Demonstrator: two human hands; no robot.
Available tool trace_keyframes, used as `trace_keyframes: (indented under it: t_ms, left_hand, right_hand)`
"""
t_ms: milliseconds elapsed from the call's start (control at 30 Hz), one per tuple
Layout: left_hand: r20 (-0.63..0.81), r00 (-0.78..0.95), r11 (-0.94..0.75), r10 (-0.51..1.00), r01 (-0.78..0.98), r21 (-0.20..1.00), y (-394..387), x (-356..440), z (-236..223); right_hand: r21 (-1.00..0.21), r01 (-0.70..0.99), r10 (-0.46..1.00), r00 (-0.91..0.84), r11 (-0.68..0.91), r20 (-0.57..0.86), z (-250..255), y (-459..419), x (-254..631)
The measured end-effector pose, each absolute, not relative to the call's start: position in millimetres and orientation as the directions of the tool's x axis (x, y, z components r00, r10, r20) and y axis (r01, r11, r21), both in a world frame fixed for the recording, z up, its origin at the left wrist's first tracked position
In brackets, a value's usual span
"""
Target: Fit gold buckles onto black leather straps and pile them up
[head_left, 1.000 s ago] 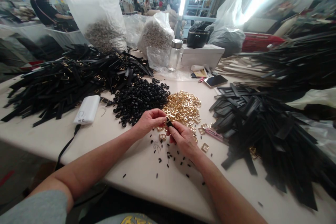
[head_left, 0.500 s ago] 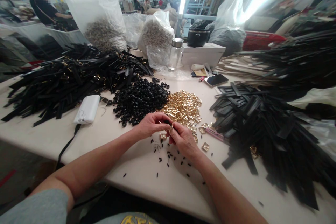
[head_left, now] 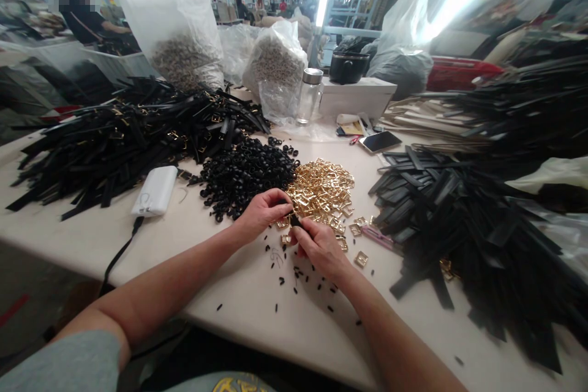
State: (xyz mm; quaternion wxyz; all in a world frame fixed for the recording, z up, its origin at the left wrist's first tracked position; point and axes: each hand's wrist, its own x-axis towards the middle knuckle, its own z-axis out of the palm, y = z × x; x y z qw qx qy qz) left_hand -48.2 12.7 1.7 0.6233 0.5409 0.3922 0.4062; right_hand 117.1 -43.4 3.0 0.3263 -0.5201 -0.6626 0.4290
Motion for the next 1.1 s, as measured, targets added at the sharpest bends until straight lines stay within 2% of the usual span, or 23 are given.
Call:
trace_keyframes:
  t_ms: [167,333,400,533,700,867,1000,1100]
  left_hand:
    - [-0.112,0.408,0.165,0.906,-0.098,0.981,11,-43,-5]
    - [-0.242,0.457,0.383,0.856,-0.248,0.89,9,-38,-8]
    - [-0.258,0.485,0.421,0.836,-0.265,0.868,7,-36,-9]
    - [-0.216,0.447,0.355,0.868,-0.255,0.899,6,-36,-9]
    - [-0.175,0.44,0.262,0.881,-0.146,0.954,7,-41,-2]
    - [-0.231,0.501,0.368,0.834,-0.193,0.91,5,-41,4]
    - [-0.24,0.468,0.371,0.85,-0.211,0.904,7,-41,1]
    - [-0.297,0.458,0.444,0.838,-0.255,0.859,10,-43,-4]
  right_hand:
    - [-0.904,0.403,0.954,-0.298,0.142,0.017,1,-45,115]
    - [-0.902,0.405,0.947,-0.322,0.146,0.008,3,-46,115]
    - [-0.903,0.404,0.949,-0.314,0.146,0.013,3,-46,115]
    - [-0.924,0.356,0.958,-0.286,0.139,0.033,2,-45,115]
    - [-0.952,0.29,0.969,-0.244,0.1,0.028,5,-45,116]
    - [-0.921,0.364,0.966,-0.256,0.141,0.047,8,-44,119]
    - [-0.912,0.378,0.949,-0.311,0.161,0.039,9,-43,122]
    - [-0.89,0.42,0.942,-0.334,0.179,0.032,8,-42,124]
